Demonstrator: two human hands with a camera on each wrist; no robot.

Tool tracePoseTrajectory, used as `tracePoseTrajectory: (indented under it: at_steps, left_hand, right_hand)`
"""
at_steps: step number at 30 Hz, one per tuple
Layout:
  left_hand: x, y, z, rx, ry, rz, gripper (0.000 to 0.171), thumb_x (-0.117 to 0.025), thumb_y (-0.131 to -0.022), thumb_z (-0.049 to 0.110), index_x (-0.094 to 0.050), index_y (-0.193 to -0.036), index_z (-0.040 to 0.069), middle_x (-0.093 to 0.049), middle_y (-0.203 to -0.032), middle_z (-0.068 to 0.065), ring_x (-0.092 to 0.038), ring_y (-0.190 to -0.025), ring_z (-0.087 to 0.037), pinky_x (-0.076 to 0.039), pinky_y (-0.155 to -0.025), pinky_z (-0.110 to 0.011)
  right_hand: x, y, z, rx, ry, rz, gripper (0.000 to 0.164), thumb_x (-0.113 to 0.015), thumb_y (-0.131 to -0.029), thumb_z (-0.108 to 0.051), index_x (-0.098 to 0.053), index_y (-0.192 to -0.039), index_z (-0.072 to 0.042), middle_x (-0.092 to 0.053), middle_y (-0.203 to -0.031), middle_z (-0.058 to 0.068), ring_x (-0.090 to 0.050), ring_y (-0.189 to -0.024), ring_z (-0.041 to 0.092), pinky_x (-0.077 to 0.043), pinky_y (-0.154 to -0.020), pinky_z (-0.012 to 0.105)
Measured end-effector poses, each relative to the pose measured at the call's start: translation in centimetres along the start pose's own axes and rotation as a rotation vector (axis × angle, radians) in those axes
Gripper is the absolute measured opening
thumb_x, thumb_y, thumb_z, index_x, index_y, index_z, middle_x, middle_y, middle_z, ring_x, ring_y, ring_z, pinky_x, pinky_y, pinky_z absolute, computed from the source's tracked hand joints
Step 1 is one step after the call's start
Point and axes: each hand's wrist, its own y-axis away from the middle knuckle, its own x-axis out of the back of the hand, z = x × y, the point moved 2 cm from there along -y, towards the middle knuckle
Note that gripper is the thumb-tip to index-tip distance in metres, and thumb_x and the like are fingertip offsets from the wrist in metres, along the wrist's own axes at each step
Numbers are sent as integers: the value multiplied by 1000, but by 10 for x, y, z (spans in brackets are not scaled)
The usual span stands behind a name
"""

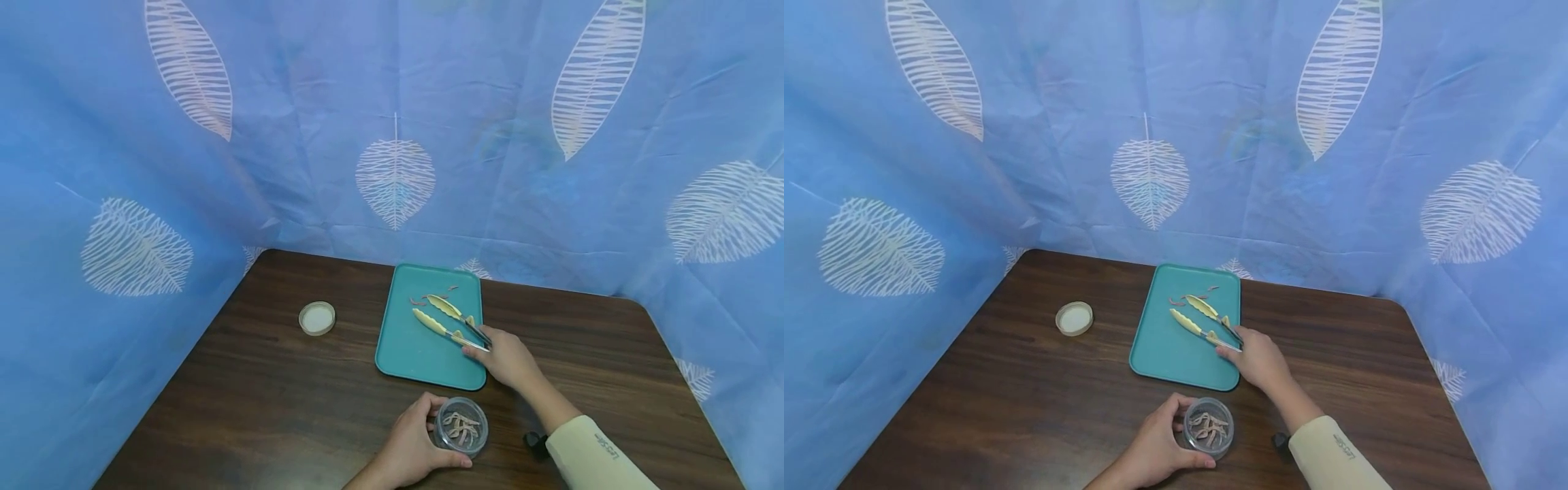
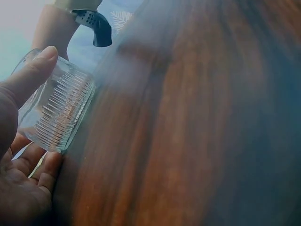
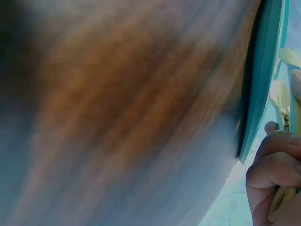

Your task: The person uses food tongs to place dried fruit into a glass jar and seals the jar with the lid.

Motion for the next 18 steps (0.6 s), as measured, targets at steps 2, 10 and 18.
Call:
tracePoseTrajectory:
  at_steps: [2,10,18]
  left_hand:
    - [0,0,0,3,10,-6,74,-104,-73,35,-62,-133,30,-68,-127,11,-61,-110,3,-56,-93,-19]
    - [1,0,0,23,20,-9,73,-104,-73,34,-62,-132,31,-68,-125,13,-60,-108,3,-55,-92,-20]
    - [0,1,2,32,29,-10,74,-104,-73,33,-62,-134,29,-67,-126,12,-60,-110,2,-54,-94,-19]
  right_hand:
    - [1,-3,1,2,-1,-3,77,-70,-104,-51,-53,-156,4,-64,-148,31,-66,-131,50,-57,-102,65]
    - [5,-11,1,-16,-5,-16,65,-70,-105,-47,-61,-152,-3,-68,-146,25,-70,-126,45,-60,-95,61]
    - [5,-10,-4,-8,34,-1,57,-71,-105,-44,-67,-147,-6,-72,-140,23,-72,-120,43,-61,-92,59]
